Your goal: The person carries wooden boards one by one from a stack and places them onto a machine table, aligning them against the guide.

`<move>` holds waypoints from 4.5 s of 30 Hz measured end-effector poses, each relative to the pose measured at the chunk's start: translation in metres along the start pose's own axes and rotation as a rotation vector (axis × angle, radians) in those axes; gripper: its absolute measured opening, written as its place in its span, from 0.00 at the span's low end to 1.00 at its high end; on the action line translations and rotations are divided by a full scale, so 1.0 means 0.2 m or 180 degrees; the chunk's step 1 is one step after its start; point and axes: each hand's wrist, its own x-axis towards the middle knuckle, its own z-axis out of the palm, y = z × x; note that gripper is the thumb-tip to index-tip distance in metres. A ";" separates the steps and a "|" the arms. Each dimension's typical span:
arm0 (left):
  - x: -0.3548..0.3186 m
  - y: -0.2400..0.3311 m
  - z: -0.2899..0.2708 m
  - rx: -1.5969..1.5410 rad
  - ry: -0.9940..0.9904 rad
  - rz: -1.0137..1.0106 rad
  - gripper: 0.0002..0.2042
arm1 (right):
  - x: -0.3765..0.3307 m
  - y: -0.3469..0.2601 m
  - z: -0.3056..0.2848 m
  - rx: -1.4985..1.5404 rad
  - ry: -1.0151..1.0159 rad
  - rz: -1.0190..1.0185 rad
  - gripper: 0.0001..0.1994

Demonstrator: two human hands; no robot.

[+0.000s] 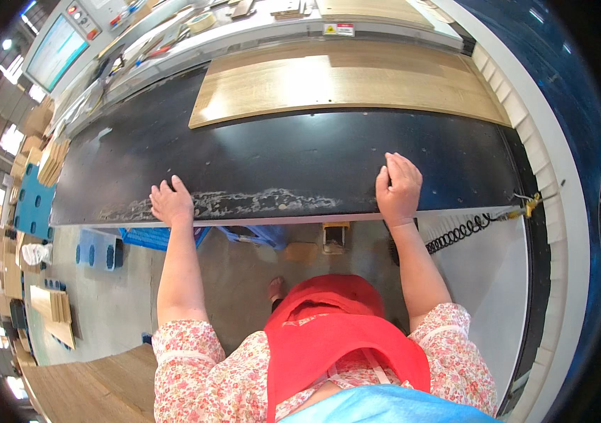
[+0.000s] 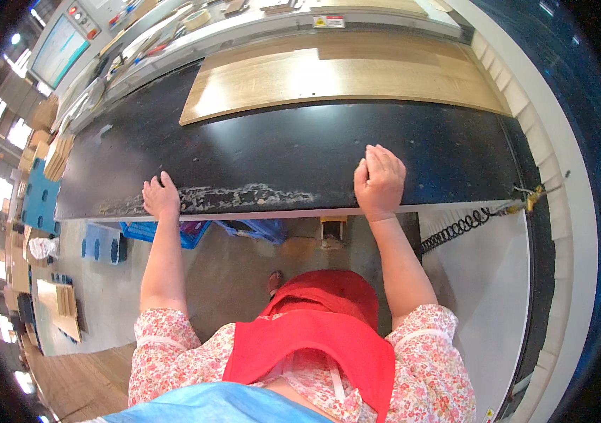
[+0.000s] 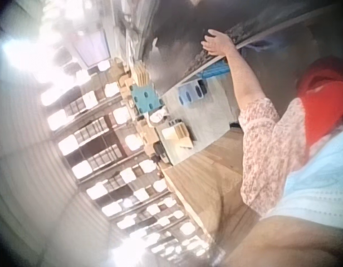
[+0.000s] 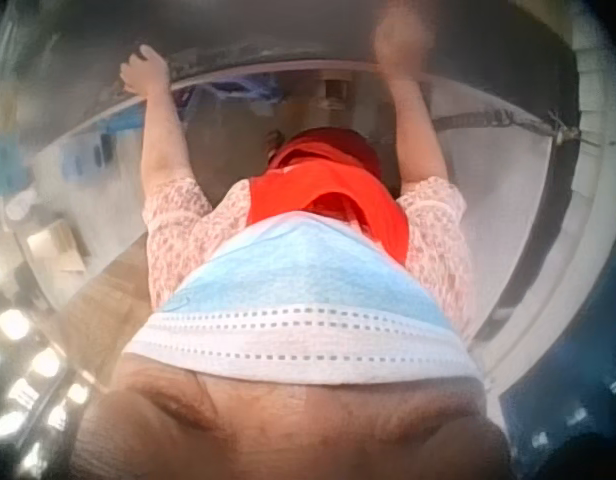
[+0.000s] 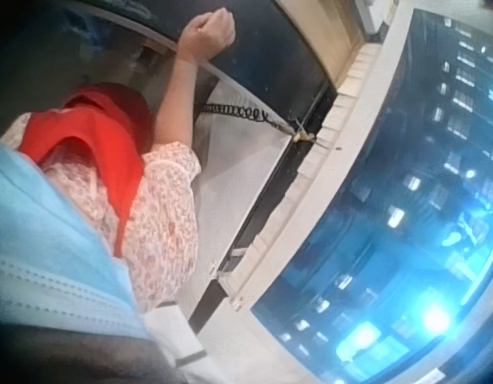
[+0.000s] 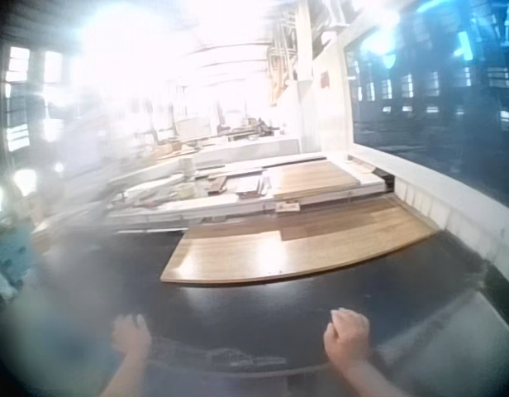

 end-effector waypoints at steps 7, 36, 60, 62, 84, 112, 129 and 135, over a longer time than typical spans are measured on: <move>0.00 -0.02 0.01 -0.0113 -0.0021 -0.0050 0.29 | -0.01 0.00 0.01 0.0007 -0.0113 0.0019 0.11; -0.01 0.00 -0.02 -0.0215 -0.0127 -0.0080 0.28 | -0.02 0.02 0.01 -0.0048 -0.0226 -0.0006 0.12; -0.01 0.02 -0.03 0.0097 -0.0210 -0.0063 0.28 | 0.00 0.01 0.00 -0.0055 -0.0041 0.0068 0.09; 0.00 0.01 -0.03 0.0087 -0.0191 -0.0054 0.28 | -0.01 0.01 0.01 0.0018 -0.0021 0.0091 0.09; 0.03 0.00 0.01 -0.0065 0.0260 0.0176 0.25 | 0.23 -0.15 0.13 0.0091 -0.1684 -0.0540 0.19; -0.01 -0.05 -0.02 -0.0727 0.0257 0.0754 0.21 | 0.37 -0.83 0.72 0.0297 -0.2450 -0.1516 0.20; 0.11 -0.72 -0.13 -0.1056 0.0797 0.1077 0.14 | 0.02 -0.68 0.05 0.1425 -0.2558 -0.1182 0.09; 0.08 -0.92 -0.21 -0.1556 0.0953 -0.0052 0.39 | 0.14 -0.68 0.23 0.0688 -0.2734 -0.0514 0.12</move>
